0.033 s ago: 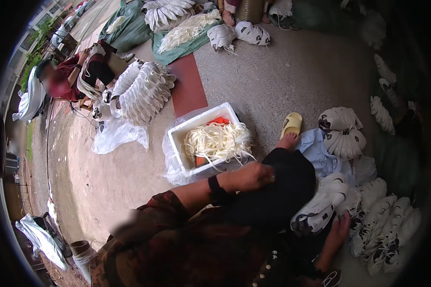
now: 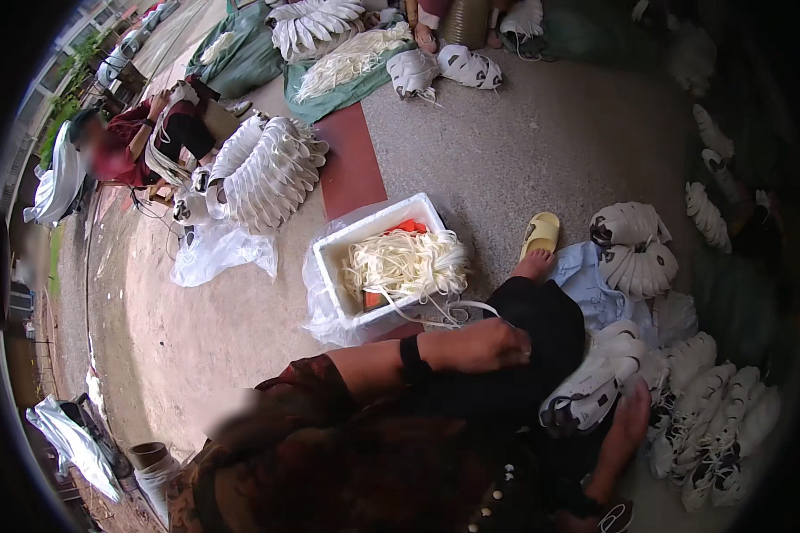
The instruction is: Lacing and assembling components for white sneakers in a manufacturing environment.
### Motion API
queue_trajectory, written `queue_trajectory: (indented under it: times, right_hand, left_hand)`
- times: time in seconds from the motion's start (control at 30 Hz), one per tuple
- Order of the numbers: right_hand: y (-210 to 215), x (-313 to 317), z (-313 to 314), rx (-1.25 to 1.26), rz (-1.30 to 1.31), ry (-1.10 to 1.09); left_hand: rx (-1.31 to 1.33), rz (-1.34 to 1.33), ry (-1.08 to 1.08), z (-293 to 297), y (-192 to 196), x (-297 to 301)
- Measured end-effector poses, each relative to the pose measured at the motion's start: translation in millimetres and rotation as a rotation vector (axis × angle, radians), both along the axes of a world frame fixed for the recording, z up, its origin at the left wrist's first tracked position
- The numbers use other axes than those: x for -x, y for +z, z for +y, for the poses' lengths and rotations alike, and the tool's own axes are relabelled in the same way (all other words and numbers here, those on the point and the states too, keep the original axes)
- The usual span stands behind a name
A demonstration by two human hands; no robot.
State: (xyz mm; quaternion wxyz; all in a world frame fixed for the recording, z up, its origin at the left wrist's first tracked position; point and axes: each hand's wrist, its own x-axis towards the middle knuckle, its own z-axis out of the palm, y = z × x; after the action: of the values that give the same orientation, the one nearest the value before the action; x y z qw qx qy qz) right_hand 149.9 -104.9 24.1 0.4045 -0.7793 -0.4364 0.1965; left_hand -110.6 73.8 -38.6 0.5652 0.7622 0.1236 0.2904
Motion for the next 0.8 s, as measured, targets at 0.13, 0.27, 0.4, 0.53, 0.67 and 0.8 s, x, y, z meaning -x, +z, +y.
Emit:
queue_trajectory:
  times: [0.13,0.27,0.4,0.53,0.67,0.8]
  right_hand:
    - [52.2,74.8,41.1,-0.113,0.308,0.5]
    - [69.6,73.4,21.5,-0.052,0.349,0.51]
    - [67.9,41.9,-15.7,0.195,0.461,0.361]
    - [71.3,22.0,-46.0,0.001,0.277,0.128]
    - [92.9,30.3,-59.0,-0.04,0.123,0.134]
    - [79.0,17.4,-45.3,0.004,0.011,0.314]
  left_hand:
    - [-0.301,0.099,-0.196,-52.7,76.7,-48.2]
    - [-0.19,0.134,-0.152,-61.1,104.1,-57.2]
    - [-0.158,0.074,-0.114,-34.0,100.6,-32.6]
    - [-0.193,0.237,0.155,-7.6,76.0,2.7]
    - [-0.144,0.397,0.252,13.4,56.8,18.4]
    - [-0.712,0.973,0.3,12.7,47.5,16.1]
